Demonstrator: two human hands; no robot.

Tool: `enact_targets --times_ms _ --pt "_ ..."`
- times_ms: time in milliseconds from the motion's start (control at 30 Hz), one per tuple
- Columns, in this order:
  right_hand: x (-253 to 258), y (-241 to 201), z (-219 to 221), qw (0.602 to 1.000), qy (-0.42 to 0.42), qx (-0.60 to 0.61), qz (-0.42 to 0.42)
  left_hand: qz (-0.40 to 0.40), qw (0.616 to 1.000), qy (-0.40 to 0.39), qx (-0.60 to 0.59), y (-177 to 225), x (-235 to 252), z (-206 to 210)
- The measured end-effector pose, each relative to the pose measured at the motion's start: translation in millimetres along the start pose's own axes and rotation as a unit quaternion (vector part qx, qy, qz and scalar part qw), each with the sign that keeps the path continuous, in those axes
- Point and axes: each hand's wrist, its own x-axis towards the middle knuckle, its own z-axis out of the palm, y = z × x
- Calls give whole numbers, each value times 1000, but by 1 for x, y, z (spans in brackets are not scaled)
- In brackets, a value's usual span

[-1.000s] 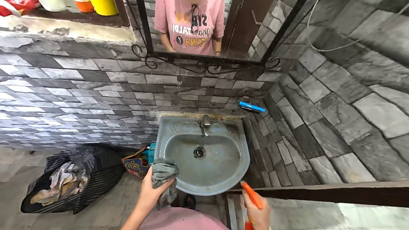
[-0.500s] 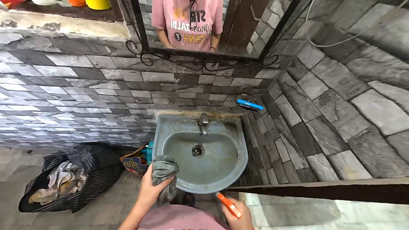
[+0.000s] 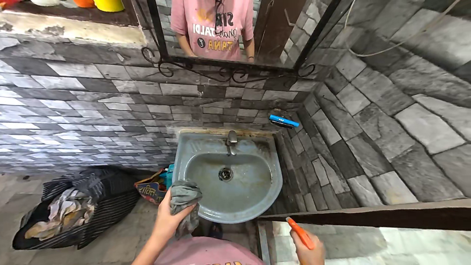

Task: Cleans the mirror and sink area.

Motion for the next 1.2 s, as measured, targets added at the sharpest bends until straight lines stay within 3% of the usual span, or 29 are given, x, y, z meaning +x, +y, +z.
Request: enact_targets --times_ms 233,467,733,867,1000,1100,1200 --pt "-2 -21 -17 999 30 -14 -35 -3 1000 -5 23 2 2 1" --pt "10 -33 -8 994 96 51 -34 -2 1000 -4 26 4 1 2" --pt "13 -72 32 982 17 84 -169 1 1000 8 12 5 -4 1" --pt "7 -87 48 981 -63 97 -158 3 1000 26 7 1 -7 -2" --pt "-2 -80 51 979 -48 105 -171 -13 999 43 8 0 -10 -6" --pt "-2 -62 44 969 -39 176 -169 -19 998 53 11 1 -13 -9" --pt "3 -44 27 968 -68 196 -141 -25 998 56 9 -1 -13 -11"
